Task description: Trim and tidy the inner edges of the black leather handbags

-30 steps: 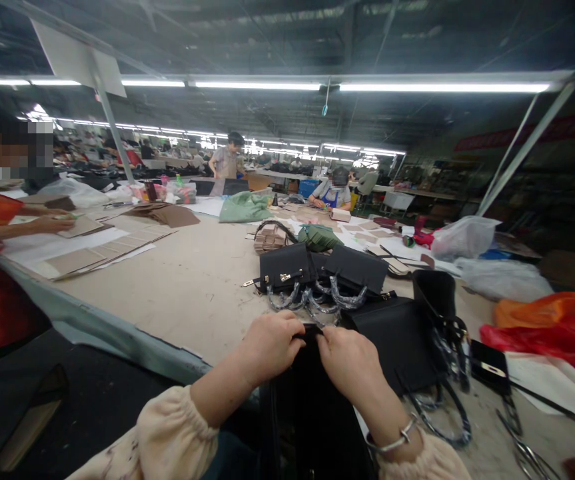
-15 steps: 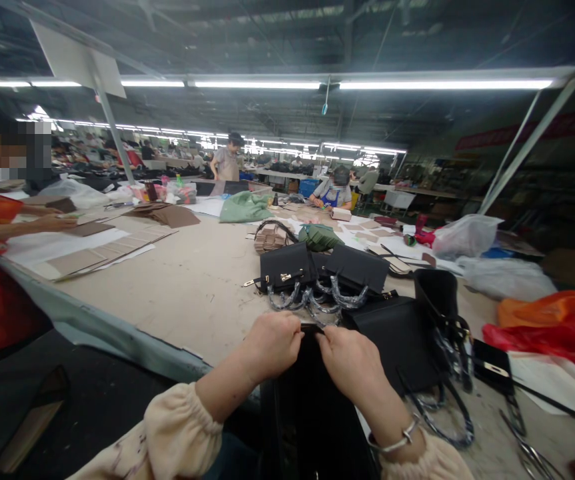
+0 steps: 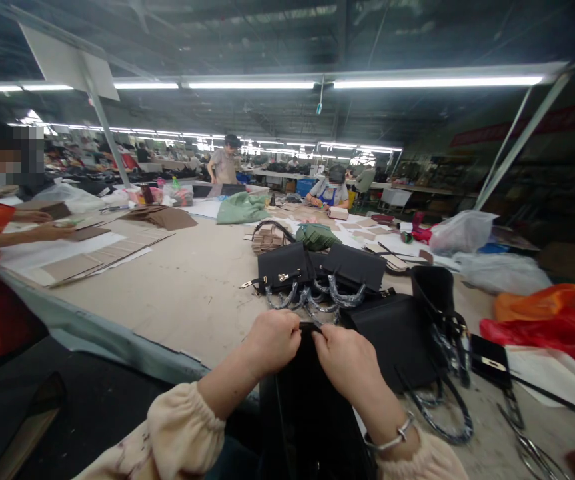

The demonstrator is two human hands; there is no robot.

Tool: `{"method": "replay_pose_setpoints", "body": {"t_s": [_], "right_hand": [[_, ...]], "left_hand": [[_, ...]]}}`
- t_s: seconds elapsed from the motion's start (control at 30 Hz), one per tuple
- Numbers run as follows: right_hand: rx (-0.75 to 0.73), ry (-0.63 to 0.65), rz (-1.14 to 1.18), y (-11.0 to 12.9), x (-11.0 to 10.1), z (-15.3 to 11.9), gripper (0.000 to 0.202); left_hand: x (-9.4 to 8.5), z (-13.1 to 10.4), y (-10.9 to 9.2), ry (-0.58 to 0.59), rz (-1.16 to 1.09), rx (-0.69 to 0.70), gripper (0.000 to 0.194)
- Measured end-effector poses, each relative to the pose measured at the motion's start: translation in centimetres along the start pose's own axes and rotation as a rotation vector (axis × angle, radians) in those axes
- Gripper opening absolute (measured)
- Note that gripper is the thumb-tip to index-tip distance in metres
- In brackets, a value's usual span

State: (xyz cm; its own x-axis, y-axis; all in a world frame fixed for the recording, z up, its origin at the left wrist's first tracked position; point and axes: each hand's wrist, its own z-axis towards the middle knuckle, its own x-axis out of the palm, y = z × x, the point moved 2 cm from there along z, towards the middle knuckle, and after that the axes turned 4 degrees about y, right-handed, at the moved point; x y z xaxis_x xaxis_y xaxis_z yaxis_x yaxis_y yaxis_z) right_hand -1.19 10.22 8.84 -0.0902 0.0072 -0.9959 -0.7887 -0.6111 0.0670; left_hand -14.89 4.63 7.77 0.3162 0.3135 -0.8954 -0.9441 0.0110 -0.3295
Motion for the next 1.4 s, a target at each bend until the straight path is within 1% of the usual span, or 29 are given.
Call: {"method": "replay_pose_setpoints", "body": {"t_s": [0.2, 0.47, 0.67, 0.8, 0.9, 1.03, 1.17, 1.4], "right_hand": [[-0.074, -0.069, 0.098, 0.0, -0.3, -0.4, 0.019], [-0.129, -0.123, 0.204, -0.7, -0.1, 0.1, 0.023], [-0.165, -0.106, 0.170, -0.8, 0.1, 0.4, 0.020], [-0.176, -0.114, 0.164, -0.7, 0.1, 0.5, 0.019], [-0.167, -0.095, 0.160, -0.7, 0.1, 0.6, 0.019], [-0.159, -0.084, 0.178, -0.8, 0.2, 0.6, 0.021], [-0.173, -0.088, 0.201, -0.8, 0.3, 0.6, 0.027], [-0.187, -0.074, 0.179, -0.8, 0.2, 0.5, 0.025]], "left_hand": [[0.1, 0.0, 0.0, -0.002, -0.012, -0.014, 0.015], [0.2, -0.1, 0.0, -0.002, -0.092, 0.053, 0.016], [0.1, -0.2, 0.1, 0.021, -0.129, 0.071, 0.017], [0.3, -0.2, 0.2, 0.002, -0.084, 0.042, 0.015], [0.3, -0.1, 0.2, -0.002, -0.054, 0.020, 0.015], [0.0, -0.2, 0.1, 0.011, -0.112, 0.062, 0.015], [-0.3, -0.2, 0.3, 0.057, -0.177, 0.120, 0.016], [-0.3, -0.3, 0.4, 0.051, -0.168, 0.124, 0.018]]}}
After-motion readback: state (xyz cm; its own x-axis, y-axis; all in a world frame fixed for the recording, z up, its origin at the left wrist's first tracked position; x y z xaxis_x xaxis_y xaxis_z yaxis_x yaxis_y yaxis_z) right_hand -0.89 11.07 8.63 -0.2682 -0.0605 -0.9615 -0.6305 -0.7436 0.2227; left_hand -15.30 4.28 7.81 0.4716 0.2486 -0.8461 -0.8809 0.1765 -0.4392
